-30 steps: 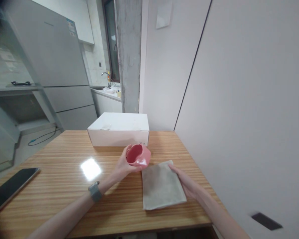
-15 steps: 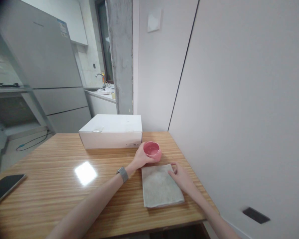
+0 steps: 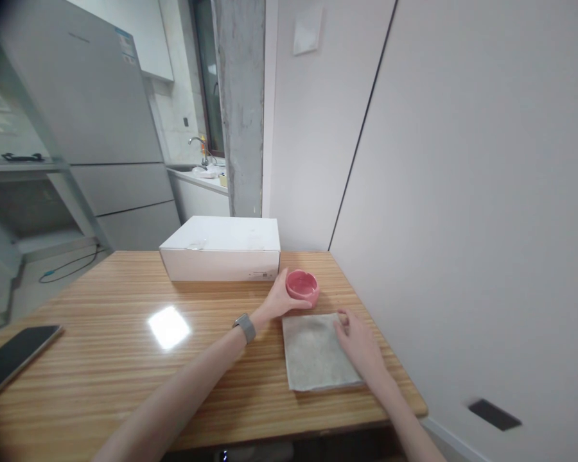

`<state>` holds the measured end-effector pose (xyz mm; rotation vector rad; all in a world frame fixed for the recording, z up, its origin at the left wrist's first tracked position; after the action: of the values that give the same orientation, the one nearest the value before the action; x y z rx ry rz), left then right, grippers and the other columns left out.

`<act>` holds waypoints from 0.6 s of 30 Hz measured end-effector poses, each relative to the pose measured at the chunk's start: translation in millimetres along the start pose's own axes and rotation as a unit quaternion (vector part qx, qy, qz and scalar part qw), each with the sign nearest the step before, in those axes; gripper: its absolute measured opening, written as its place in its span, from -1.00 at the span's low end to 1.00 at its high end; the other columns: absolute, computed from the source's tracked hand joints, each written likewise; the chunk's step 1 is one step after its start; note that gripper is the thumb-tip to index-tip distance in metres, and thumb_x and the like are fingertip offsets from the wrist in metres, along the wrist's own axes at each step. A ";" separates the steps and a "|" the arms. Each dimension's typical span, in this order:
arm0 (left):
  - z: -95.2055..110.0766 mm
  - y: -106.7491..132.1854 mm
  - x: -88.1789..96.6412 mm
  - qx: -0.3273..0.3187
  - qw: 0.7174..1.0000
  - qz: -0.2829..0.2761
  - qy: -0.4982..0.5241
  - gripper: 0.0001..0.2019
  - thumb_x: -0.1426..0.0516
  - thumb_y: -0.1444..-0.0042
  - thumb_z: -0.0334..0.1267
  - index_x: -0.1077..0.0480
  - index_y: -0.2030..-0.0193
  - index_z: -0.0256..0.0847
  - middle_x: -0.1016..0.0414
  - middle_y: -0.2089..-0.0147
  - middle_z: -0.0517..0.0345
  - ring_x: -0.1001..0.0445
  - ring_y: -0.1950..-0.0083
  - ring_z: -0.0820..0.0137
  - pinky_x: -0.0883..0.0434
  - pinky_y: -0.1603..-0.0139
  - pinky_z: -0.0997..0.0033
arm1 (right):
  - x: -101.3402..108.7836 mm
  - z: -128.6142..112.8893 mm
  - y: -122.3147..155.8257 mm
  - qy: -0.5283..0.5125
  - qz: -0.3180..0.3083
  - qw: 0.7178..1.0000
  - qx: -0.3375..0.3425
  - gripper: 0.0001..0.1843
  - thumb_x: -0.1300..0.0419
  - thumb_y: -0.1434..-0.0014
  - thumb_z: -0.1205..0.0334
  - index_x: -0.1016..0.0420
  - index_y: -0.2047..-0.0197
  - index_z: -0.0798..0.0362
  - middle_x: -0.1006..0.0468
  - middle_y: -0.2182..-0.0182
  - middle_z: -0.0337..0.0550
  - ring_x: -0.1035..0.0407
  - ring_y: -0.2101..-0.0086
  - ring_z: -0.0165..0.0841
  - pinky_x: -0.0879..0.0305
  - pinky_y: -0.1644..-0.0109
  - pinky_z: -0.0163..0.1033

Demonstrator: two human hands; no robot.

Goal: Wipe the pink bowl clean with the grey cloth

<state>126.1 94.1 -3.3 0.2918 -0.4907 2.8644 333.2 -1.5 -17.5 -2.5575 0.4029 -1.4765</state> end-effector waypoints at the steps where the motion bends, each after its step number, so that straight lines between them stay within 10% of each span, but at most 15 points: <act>1: 3.3 6.2 7.1 0.004 1.000 0.003 -0.017 0.07 -0.40 0.38 -0.10 -0.02 -0.29 -0.35 -0.05 -0.33 -0.30 -0.04 -0.35 0.02 -0.03 -0.32 0.07 | 3.9 -9.7 6.0 0.001 0.031 0.999 0.008 -0.66 0.01 -0.19 0.11 -0.37 0.04 0.08 -0.47 0.28 -0.09 -0.39 0.36 -0.29 -0.25 0.24 -0.19; 5: 17.4 55.5 50.6 -0.009 0.994 -0.012 -0.113 -0.34 -0.20 -0.01 -0.14 -0.14 -0.25 -0.26 -0.20 -0.28 -0.17 -0.16 -0.30 0.15 -0.10 -0.30 0.09 | 1.1 -69.1 40.8 -0.047 0.082 0.993 0.077 -0.74 0.03 -0.26 0.09 -0.40 0.13 0.01 -0.48 0.22 -0.11 -0.38 0.26 -0.29 -0.25 0.12 -0.19; 11: 8.3 154.8 124.5 -0.019 0.963 0.033 -0.268 -0.72 -0.08 -0.14 -0.25 -0.37 -0.01 -0.17 -0.40 -0.05 0.00 -0.37 -0.08 0.29 -0.31 -0.13 0.21 | -63.8 -161.3 95.5 -0.125 -0.036 0.972 0.194 -0.79 0.07 -0.31 0.26 -0.37 0.26 0.00 -0.48 0.35 -0.19 -0.39 0.34 -0.37 -0.24 0.26 -0.31; 18: -0.8 204.5 143.9 0.030 0.865 -0.019 -0.500 -0.71 0.08 -0.24 -0.29 -0.39 0.41 -0.18 -0.46 0.36 0.10 -0.44 0.27 0.29 -0.34 0.24 0.28 | -107.0 -188.0 115.4 0.043 0.015 0.979 0.199 -0.73 0.05 -0.26 0.33 -0.25 0.49 -0.01 -0.43 0.53 -0.21 -0.35 0.48 -0.31 -0.07 0.37 -0.25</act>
<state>-62.4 -67.6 -33.0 1.7918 -0.5198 2.4602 102.0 -78.9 -42.9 -2.1724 0.1364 -1.4843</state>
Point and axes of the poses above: each hand's wrist, its own y-axis away from the middle knuckle, its own x-axis out of the back of the hand, z = x × y, the point moved 3 cm from there along -y, towards the middle knuckle
